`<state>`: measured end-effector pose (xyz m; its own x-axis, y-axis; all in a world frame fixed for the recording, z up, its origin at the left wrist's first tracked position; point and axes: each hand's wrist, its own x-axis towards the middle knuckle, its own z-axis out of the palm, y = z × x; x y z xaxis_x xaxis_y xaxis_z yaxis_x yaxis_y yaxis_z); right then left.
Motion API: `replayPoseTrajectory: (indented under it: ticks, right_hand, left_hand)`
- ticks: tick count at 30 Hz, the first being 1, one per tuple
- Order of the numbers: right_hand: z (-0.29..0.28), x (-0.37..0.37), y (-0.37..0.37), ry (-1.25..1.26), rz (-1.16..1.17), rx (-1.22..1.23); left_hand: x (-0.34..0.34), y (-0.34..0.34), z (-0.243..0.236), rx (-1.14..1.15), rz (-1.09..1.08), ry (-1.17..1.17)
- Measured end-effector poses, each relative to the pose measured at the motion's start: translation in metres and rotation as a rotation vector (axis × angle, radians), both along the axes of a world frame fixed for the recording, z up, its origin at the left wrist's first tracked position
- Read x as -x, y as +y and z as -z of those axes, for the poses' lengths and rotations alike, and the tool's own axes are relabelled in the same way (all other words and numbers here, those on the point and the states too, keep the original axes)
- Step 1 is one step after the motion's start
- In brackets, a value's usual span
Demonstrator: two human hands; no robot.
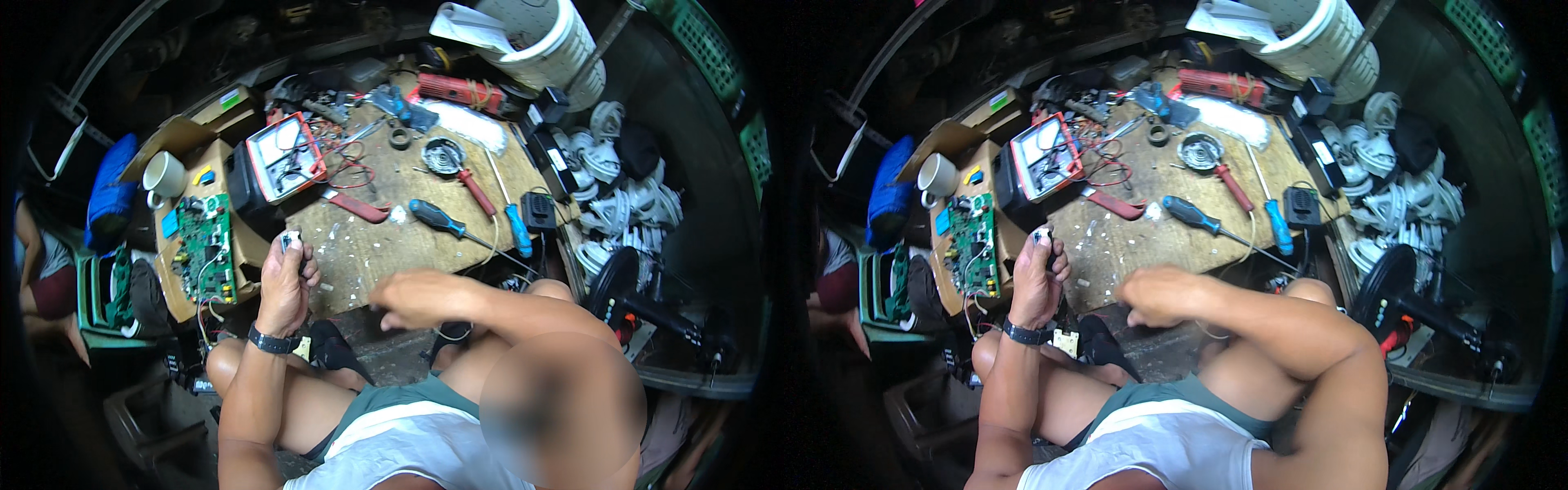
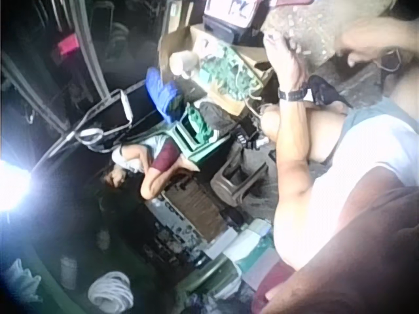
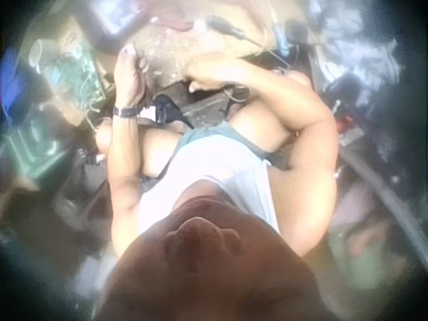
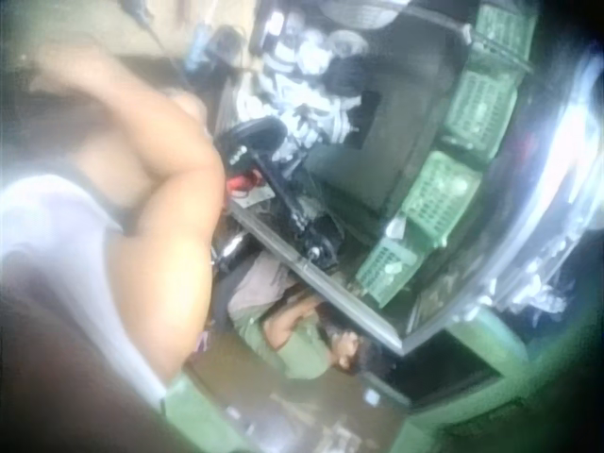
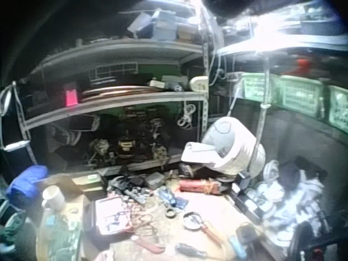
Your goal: The person manipulates a green circuit board by hand, using a soldering iron to apply heat to components and a multimeter with red and black probes to test the electrical properties of a small capacitor.
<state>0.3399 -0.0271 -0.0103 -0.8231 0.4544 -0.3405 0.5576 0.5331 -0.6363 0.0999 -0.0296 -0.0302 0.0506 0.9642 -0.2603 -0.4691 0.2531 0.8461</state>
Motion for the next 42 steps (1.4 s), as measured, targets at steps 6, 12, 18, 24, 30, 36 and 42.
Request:
replayPoseTrajectory:
  ticks: [6,12,18,24,30,36,42]
  right_hand:
    - [0.034,0.004,0.067,0.213,0.411,-0.532]
    - [0.086,0.041,0.093,0.059,0.447,-0.716]
    - [0.069,0.056,0.088,0.008,0.485,-0.726]
    - [0.025,0.041,0.074,0.627,0.887,0.615]
    - [0.002,0.039,0.055,0.779,0.838,0.77]
    - [0.002,0.029,0.055,1.075,0.683,1.184]
    - [-0.007,0.018,0.052,0.976,0.573,1.087]
  left_hand:
    - [0.019,0.004,-0.012,-0.088,-0.072,-0.07]
    - [0.011,0.004,-0.001,0.015,-0.088,-0.138]
    - [0.021,-0.005,-0.004,0.029,-0.091,-0.204]
    - [0.035,-0.007,-0.002,-0.023,-0.08,-0.324]
    - [0.028,-0.007,-0.001,0.037,-0.045,-0.264]
    - [0.021,-0.009,-0.004,0.037,-0.011,-0.271]
    - [0.014,-0.011,-0.007,0.036,0.013,-0.203]
